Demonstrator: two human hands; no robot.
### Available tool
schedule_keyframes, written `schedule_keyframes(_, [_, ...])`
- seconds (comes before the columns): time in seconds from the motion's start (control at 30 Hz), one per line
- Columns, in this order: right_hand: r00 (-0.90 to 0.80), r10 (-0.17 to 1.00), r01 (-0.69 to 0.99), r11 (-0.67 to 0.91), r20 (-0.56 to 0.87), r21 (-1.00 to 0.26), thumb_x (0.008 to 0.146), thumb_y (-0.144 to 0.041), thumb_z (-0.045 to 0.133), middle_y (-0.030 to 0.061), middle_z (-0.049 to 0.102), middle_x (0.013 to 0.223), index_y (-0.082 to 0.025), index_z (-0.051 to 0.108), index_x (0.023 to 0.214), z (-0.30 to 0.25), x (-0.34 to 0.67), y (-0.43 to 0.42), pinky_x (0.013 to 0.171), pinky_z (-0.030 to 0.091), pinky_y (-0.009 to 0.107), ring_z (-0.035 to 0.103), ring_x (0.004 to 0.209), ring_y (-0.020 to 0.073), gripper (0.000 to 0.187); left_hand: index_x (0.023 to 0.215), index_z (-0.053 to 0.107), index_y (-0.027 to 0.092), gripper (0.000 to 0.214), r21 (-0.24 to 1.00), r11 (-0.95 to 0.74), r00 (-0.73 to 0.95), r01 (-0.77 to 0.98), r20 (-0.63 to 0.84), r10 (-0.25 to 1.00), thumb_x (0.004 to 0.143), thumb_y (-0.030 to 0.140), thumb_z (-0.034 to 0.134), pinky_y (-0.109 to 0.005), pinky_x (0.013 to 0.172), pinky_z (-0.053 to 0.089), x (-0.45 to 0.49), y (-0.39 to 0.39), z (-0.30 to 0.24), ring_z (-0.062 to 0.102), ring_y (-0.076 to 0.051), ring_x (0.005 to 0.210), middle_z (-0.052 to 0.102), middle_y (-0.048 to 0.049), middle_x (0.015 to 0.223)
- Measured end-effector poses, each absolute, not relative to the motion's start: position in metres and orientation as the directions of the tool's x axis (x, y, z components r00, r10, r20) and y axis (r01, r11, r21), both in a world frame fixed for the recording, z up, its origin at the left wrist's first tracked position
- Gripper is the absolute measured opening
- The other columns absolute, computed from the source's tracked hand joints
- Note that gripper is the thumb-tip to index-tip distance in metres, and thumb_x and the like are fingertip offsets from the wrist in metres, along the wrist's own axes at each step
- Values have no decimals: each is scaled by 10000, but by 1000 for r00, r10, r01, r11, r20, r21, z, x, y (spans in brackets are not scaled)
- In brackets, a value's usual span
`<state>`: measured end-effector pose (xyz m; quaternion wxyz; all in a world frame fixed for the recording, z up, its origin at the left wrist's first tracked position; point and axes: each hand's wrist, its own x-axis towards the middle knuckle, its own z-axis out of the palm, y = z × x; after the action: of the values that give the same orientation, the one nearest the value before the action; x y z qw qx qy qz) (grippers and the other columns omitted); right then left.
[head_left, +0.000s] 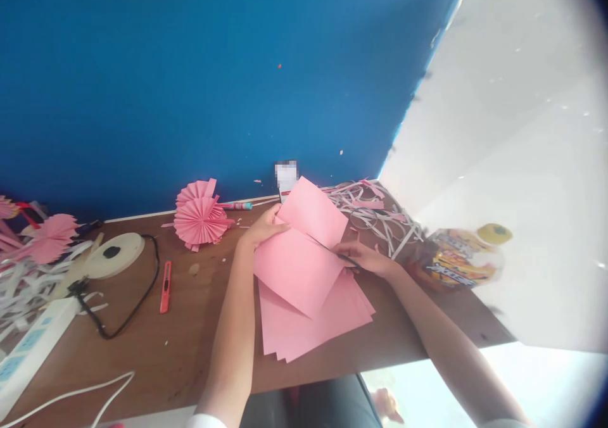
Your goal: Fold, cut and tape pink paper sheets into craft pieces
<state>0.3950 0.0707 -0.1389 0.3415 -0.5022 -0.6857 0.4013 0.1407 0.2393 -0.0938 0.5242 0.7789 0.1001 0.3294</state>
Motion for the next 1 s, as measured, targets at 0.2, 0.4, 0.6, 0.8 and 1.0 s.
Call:
schedule_keyframes(0.2, [-255,965,415,168,63,-894,783,-534,639,26,549,711,-80,595,1070,-139,395,71,433,337,132,505,532,51,539,1353,418,240,732,887,-417,772,-198,404,492,711,371,745,-362,933,504,142,238,-94,569,-245,1111,480,-94,1354])
schedule_keyframes(0.4, [-249,968,404,139,38,-904,784,-505,652,17,544,704,-95,593,1065,-142,398,72,427,318,122,487,497,38,501,1359,409,229,766,890,-410,780,-199,397,483,696,395,754,-363,941,498,142,238,-93,567,-249,1111,478,-107,1356])
schedule_keyframes(0.6, [-276,959,371,160,56,-915,807,-467,644,5,526,693,-96,591,1064,-145,399,73,425,302,128,440,476,21,455,1366,406,219,806,891,-405,780,-204,398,482,675,430,764,-370,937,500,142,239,-95,572,-258,1102,475,-117,1356])
schedule_keyframes(0.8, [-268,963,365,136,36,-921,797,-459,659,12,536,698,-86,595,1057,-145,400,73,425,310,135,454,477,27,460,1379,380,238,809,902,-388,795,-191,374,477,687,413,760,-378,903,512,141,241,-96,594,-255,1052,486,-117,1344])
schedule_keyframes(1.0, [-255,966,379,138,40,-915,798,-466,654,17,538,656,-63,609,1034,-143,399,72,405,281,139,456,453,35,469,1352,412,242,752,896,-400,791,-194,384,477,699,392,753,-370,926,500,142,243,-96,580,-244,1081,482,-102,1346])
